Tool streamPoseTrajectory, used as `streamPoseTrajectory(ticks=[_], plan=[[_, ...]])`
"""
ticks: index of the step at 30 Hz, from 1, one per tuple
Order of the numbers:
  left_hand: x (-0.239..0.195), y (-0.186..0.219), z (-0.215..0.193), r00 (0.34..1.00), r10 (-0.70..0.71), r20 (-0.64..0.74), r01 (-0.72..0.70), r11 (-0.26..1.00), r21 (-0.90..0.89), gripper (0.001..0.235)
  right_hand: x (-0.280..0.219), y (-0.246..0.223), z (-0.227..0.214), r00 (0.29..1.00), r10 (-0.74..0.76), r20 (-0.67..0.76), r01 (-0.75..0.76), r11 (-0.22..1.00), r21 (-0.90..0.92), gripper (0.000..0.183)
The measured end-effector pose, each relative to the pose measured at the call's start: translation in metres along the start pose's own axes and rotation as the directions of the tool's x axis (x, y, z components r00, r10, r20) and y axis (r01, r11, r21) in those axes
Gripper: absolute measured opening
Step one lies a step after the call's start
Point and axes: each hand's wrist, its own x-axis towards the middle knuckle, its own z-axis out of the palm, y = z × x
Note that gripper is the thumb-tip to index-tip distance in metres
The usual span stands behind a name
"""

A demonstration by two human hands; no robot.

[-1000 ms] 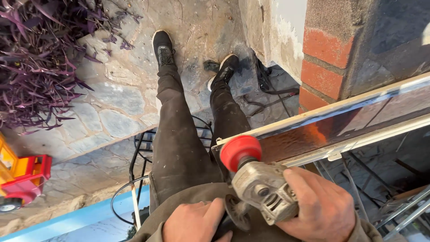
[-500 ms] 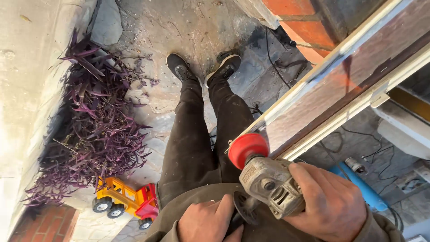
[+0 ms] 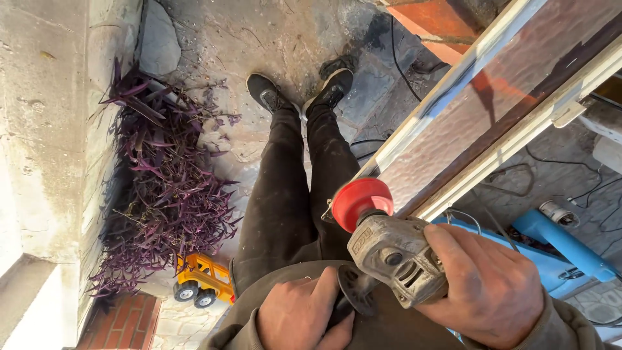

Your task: Use an angle grinder with a wire brush attachment to clean or sand the edges of a window frame.

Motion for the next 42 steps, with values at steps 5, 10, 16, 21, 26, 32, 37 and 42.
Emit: streamPoseTrajectory(ticks=[5,10,16,21,26,32,37,42], plan=[[0.001,-0.001,0.003,1.000,-0.005,0.007,0.005,1.000,-0.017,0.051,0.001,-0.002,-0.002,0.999,0.011,0.039,-0.012,1.000,0.026,0.082],[0.003,0.001,0.009,0.993,0.089,-0.076,-0.089,0.996,-0.006,0.041,-0.005,0.003,-0.001,0.999,0.024,0.025,-0.024,1.000,0.001,0.088],[0.012,0.017,-0.001,0.993,0.069,-0.099,-0.067,0.997,0.025,0.039,-0.017,0.012,0.002,0.996,0.074,-0.043,-0.075,0.997,-0.011,0.084],[0.008,0.014,-0.001,1.000,-0.003,-0.007,0.003,0.999,0.044,0.046,-0.005,0.009,-0.007,0.997,0.073,0.030,-0.075,0.994,0.074,0.089],[0.022,0.029,-0.014,0.991,0.122,-0.060,-0.122,0.993,-0.001,0.042,-0.005,0.018,-0.011,0.994,0.105,-0.002,-0.104,0.992,0.065,0.085],[0.024,0.028,-0.013,0.997,0.040,-0.071,-0.043,0.998,-0.040,0.052,-0.002,0.024,-0.019,0.998,0.051,0.044,-0.051,0.999,0.000,0.087],[0.026,0.035,-0.016,0.999,0.017,-0.037,-0.018,0.999,-0.032,0.058,-0.001,0.019,-0.017,0.996,0.057,0.072,-0.058,0.998,0.022,0.088],[0.036,0.030,-0.012,0.994,0.101,-0.037,-0.104,0.993,-0.061,0.047,0.001,0.027,-0.024,0.996,0.078,0.031,-0.076,0.996,-0.056,0.083]])
